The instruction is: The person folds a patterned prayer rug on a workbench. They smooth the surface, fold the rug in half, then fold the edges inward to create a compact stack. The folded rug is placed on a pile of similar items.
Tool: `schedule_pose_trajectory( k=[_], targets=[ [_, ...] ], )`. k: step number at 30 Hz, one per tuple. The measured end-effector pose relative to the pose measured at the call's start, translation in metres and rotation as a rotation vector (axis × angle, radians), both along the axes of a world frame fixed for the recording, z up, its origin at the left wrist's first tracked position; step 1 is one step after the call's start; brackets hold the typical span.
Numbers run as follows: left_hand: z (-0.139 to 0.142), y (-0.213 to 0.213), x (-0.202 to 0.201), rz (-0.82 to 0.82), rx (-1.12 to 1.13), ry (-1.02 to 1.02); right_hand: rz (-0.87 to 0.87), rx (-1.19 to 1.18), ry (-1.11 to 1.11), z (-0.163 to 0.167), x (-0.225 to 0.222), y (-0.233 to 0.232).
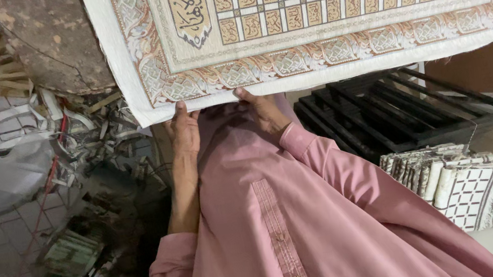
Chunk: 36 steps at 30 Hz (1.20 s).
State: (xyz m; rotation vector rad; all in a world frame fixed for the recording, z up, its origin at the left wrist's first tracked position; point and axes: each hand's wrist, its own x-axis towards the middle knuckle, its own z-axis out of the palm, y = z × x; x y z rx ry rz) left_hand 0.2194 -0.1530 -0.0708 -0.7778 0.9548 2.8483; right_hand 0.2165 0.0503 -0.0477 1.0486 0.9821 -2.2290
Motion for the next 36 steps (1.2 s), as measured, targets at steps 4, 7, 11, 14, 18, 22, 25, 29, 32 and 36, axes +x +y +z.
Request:
schedule_pose_trajectory(
  k=[4, 7, 11, 14, 18, 22, 25, 29, 32, 36],
  targets=[
    [0.008, 0.010, 0.001, -0.017, 0.033, -0.050, -0.032, 0.092, 0.094, 0.003, -0.003, -0.002],
    [0.014, 0.032, 0.001, -0.156, 0.033, -0.020, -0.049, 0.071, 0.105, 0.003, -0.005, -0.003],
    [0.016, 0.060, -0.009, -0.235, 0.089, -0.036, 0.010, -0.085, -0.017, 0.005, -0.001, 0.006],
    [0.017, 0.066, -0.017, -0.218, 0.078, -0.070, -0.140, -0.146, 0.085, 0.005, 0.000, 0.012],
    [0.021, 0.066, -0.016, -0.170, 0.115, -0.065, -0.189, 0.083, 0.263, 0.011, -0.004, 0.015],
    [0.025, 0.077, -0.014, -0.293, 0.142, -0.044, -0.141, 0.061, 0.083, 0.021, -0.010, 0.016],
    [0.024, 0.091, -0.015, -0.361, 0.104, -0.090, -0.116, 0.052, 0.071, 0.026, -0.013, 0.016],
    [0.020, 0.102, -0.019, -0.351, 0.069, -0.175, -0.188, 0.015, 0.195, 0.024, -0.006, 0.029],
    [0.018, 0.105, -0.020, -0.326, 0.058, -0.168, -0.375, -0.062, 0.255, 0.022, 0.002, 0.056],
    [0.019, 0.107, -0.019, -0.274, 0.061, -0.094, -0.413, 0.083, 0.285, 0.024, 0.001, 0.085]
  ],
)
